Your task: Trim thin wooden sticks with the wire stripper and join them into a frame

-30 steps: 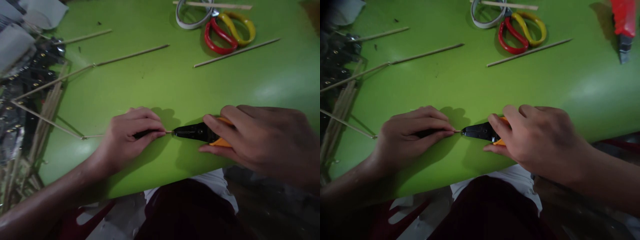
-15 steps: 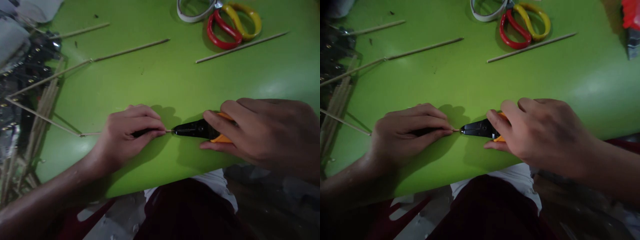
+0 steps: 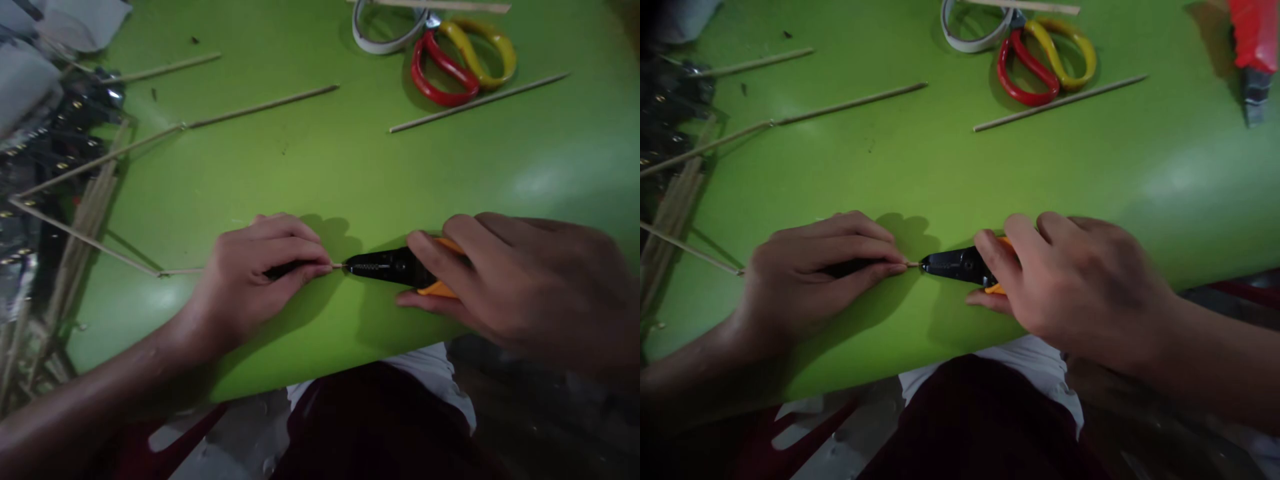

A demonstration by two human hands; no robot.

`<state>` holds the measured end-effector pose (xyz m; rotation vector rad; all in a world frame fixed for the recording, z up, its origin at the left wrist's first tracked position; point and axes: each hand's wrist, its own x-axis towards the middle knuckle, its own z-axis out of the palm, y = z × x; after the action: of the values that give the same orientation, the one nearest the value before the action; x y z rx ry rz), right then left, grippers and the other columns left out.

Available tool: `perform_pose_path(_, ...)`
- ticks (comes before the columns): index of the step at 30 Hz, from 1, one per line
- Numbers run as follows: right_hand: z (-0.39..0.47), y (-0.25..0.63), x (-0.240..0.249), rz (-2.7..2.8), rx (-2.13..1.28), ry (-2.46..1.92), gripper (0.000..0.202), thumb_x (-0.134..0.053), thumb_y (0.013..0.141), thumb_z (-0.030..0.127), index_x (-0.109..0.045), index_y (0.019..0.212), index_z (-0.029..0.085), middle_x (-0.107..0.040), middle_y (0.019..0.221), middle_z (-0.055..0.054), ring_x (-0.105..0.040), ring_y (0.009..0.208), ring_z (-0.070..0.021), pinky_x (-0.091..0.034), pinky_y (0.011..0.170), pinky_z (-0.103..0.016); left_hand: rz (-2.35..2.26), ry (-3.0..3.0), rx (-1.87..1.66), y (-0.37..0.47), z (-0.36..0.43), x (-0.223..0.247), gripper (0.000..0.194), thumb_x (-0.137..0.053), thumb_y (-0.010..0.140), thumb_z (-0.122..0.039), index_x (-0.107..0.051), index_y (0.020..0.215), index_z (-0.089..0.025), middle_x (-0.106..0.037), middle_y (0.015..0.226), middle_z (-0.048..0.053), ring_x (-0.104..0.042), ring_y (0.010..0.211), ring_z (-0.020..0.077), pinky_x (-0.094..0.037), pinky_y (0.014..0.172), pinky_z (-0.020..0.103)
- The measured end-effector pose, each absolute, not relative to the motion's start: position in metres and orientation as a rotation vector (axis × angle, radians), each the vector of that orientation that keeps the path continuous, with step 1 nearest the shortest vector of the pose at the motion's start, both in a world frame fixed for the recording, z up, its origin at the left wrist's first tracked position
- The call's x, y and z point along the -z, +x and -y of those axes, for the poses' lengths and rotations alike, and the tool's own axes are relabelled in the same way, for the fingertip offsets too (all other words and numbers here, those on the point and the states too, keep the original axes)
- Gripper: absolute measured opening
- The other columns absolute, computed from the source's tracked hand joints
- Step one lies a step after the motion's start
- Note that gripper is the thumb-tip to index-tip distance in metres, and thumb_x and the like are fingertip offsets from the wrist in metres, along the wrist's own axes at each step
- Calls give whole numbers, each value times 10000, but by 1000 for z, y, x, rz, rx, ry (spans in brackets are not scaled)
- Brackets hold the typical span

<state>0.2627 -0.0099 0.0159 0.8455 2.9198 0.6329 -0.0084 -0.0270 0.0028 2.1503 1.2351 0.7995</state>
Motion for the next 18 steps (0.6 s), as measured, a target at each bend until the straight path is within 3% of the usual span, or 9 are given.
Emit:
perform_pose_path(8,21,257,-18,-2909,-674,875,454,-462,951,484,-633,1110,94,-544,677,-48,-418,551,-174,-217,518,-305,-1254,2153,-800,-6,28,-2,109,-705,814,-89,-746,853,-181,-726,830,17,-660,780,151,-538,690,281)
perform_pose_path(18,21,255,-22,-2917,-632,897,436,-429,965,463,-651,1039,96,-526,645,-44,-412,518,-162,-216,490,-282,-1235,2130,-782,-5,26,-5,108,-677,837,-94,-736,852,-182,-720,834,32,-650,794,173,-519,693,330)
